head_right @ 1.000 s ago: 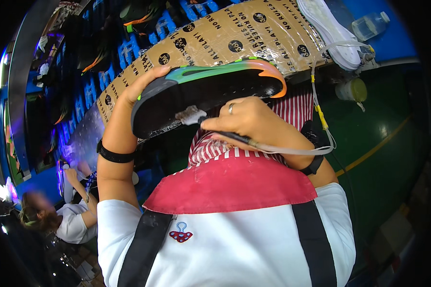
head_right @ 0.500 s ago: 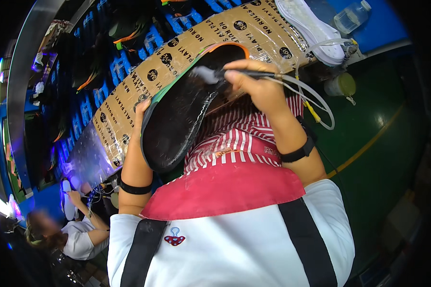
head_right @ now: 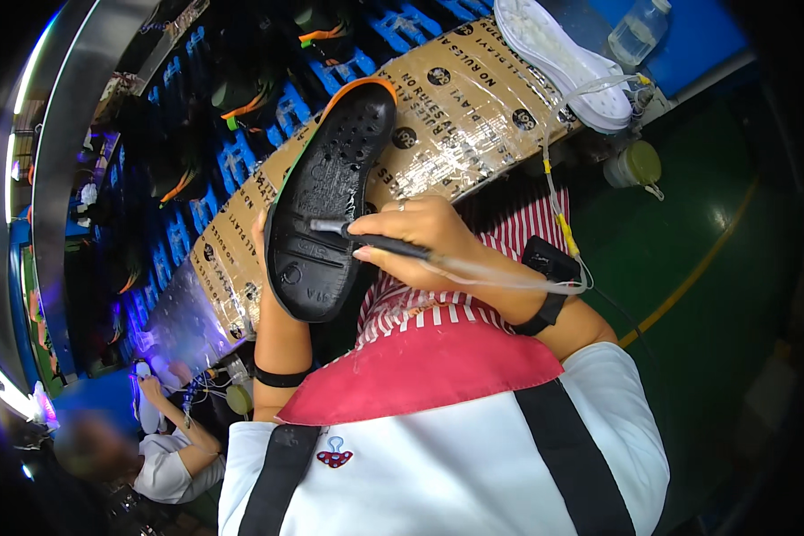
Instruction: Apply adhesive to the surface of shoe soles using a brush-tip applicator tool connected to a supply line.
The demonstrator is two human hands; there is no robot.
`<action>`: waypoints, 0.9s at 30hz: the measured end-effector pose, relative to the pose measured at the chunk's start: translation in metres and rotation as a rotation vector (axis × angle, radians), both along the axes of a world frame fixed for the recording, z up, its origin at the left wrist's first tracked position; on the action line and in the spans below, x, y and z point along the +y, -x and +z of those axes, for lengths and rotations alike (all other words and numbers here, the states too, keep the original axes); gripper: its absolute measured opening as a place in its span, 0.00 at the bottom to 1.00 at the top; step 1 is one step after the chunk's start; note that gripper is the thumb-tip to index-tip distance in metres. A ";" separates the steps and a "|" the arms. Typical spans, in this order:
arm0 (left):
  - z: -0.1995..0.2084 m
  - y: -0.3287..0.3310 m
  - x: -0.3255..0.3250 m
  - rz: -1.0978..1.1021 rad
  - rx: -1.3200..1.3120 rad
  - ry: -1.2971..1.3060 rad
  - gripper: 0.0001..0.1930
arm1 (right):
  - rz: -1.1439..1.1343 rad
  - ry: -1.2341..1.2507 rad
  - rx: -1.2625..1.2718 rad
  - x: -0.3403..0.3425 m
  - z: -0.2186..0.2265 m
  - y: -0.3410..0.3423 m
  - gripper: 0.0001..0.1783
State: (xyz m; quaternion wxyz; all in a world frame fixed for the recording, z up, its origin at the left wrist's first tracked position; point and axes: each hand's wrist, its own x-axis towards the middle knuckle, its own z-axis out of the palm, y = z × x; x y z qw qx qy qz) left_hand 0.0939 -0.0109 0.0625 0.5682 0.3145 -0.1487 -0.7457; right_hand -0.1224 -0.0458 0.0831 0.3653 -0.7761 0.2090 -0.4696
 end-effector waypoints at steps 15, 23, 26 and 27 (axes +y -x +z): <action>0.015 -0.017 0.029 0.637 -0.731 0.483 0.46 | -0.482 -0.754 -0.572 -0.061 -0.051 0.055 0.10; 0.072 -0.050 -0.005 0.665 -0.857 0.657 0.40 | -0.343 -0.883 -0.731 -0.086 -0.086 0.060 0.09; 0.133 -0.041 0.004 0.860 -0.840 0.783 0.38 | -0.245 -0.926 -0.722 -0.084 -0.075 0.062 0.09; 0.148 -0.045 -0.005 1.037 -0.874 0.850 0.37 | -0.237 -0.928 -0.720 -0.085 -0.075 0.062 0.10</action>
